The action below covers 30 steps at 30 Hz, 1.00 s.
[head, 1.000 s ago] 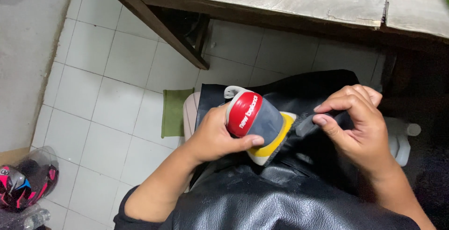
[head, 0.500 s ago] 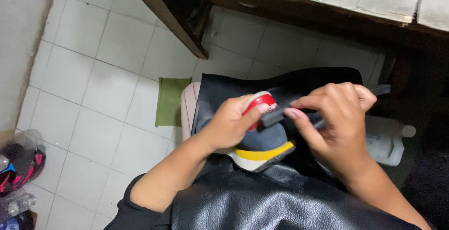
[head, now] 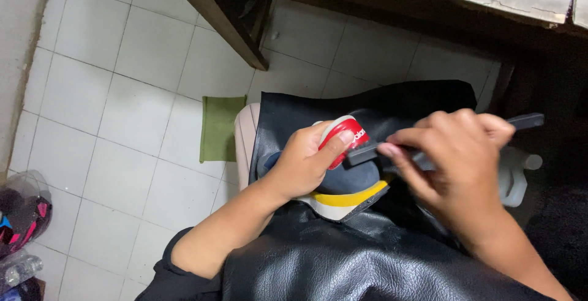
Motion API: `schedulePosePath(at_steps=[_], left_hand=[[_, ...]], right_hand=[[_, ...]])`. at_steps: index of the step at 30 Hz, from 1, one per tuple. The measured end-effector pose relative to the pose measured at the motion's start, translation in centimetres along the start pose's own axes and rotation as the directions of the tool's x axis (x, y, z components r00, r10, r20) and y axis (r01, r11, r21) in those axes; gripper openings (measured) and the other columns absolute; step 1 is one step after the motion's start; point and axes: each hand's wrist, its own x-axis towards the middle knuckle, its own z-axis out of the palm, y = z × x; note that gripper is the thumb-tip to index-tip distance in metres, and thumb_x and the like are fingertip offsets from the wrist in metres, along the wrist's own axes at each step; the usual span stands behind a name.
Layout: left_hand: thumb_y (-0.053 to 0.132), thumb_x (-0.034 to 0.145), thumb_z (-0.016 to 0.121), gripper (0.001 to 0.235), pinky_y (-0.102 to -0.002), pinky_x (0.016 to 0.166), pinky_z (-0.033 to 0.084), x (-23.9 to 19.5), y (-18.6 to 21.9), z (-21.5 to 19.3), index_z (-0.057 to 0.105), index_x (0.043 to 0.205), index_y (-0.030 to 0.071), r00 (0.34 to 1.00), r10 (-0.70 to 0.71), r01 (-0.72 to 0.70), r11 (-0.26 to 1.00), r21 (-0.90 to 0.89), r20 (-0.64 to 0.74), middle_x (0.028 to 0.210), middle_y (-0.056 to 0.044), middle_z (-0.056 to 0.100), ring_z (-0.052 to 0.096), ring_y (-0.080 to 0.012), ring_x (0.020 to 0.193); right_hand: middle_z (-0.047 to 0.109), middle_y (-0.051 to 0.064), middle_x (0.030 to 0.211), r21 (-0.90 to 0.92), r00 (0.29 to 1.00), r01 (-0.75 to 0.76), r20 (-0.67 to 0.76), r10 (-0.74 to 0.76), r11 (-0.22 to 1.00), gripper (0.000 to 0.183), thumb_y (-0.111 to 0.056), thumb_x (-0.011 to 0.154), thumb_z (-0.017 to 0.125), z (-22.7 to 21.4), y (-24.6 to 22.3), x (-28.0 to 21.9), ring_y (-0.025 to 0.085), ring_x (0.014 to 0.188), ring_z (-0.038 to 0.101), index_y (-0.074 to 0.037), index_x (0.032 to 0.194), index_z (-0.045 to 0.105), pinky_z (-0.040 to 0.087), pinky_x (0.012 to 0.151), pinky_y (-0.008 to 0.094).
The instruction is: The person cleans a blue and red sneaker using a brush. They scrub the upper part of the shoe and then rotate it to clean the sole and the side edges.
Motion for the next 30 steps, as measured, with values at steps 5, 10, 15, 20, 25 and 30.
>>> schedulePosePath(at_steps=[5,10,15,20,25,30], left_hand=[[0.038,0.101,0.052,0.037,-0.029,0.077,0.052,-0.3,-0.6,-0.3,0.07,0.111,0.007,0.999,-0.01,0.007,0.996,-0.094,-0.038,0.094,-0.006,0.071,0.066,-0.0145,0.086],[0.035,0.103,0.053,0.032,-0.029,0.081,0.049,-0.1,-1.7,0.2,0.07,0.108,0.008,0.997,0.049,-0.052,0.997,-0.056,-0.055,0.092,-0.003,0.068,0.061,-0.0117,0.085],[0.041,0.103,0.049,0.038,-0.03,0.078,0.049,-0.1,-1.0,0.3,0.069,0.105,0.008,0.999,0.049,-0.049,0.999,-0.011,-0.015,0.087,-0.003,0.066,0.059,-0.0136,0.084],[0.039,0.104,0.05,0.033,-0.029,0.072,0.044,-0.5,-1.3,0.4,0.063,0.091,0.012,0.999,0.04,-0.042,0.997,-0.062,-0.018,0.08,0.0,0.059,0.054,-0.011,0.076],[0.04,0.103,0.05,0.036,-0.03,0.081,0.05,-0.4,-1.1,0.3,0.069,0.1,0.01,0.998,0.012,-0.014,0.999,-0.032,-0.055,0.089,-0.002,0.066,0.061,-0.0125,0.085],[0.035,0.105,0.05,0.034,-0.029,0.078,0.048,-0.7,-1.4,0.4,0.069,0.101,0.008,0.998,0.057,-0.058,0.998,-0.033,-0.03,0.089,-0.003,0.063,0.059,-0.0128,0.084]], right_hand=[[0.06,-0.008,0.08,0.13,0.991,0.056,0.111,-0.07,0.99,0.01,-0.032,0.096,0.069,-0.7,0.1,-0.3,0.018,0.073,0.049,-0.023,0.092,0.068,0.024,0.085,0.041],[0.064,-0.012,0.081,0.191,0.975,0.067,0.196,-0.105,0.979,0.011,-0.036,0.095,0.064,-0.6,0.6,-0.2,0.016,0.071,0.052,-0.026,0.089,0.068,0.026,0.085,0.041],[0.061,-0.006,0.082,0.171,0.997,0.076,0.007,-0.078,0.982,0.014,-0.032,0.098,0.07,1.6,0.2,0.5,0.021,0.074,0.048,-0.02,0.093,0.067,0.024,0.081,0.042],[0.06,-0.012,0.076,0.192,0.975,0.088,0.183,-0.124,0.977,0.012,-0.036,0.094,0.067,-0.4,1.5,-0.7,0.015,0.07,0.051,-0.025,0.089,0.067,0.025,0.085,0.041],[0.063,-0.008,0.08,0.208,0.993,0.094,0.056,-0.108,0.974,0.015,-0.034,0.095,0.069,1.5,1.3,-0.4,0.018,0.072,0.052,-0.021,0.089,0.068,0.024,0.084,0.04],[0.062,-0.008,0.08,0.178,0.999,0.025,0.024,-0.03,0.984,0.013,-0.033,0.097,0.069,1.7,1.1,-0.5,0.019,0.074,0.051,-0.022,0.091,0.067,0.023,0.082,0.042]])
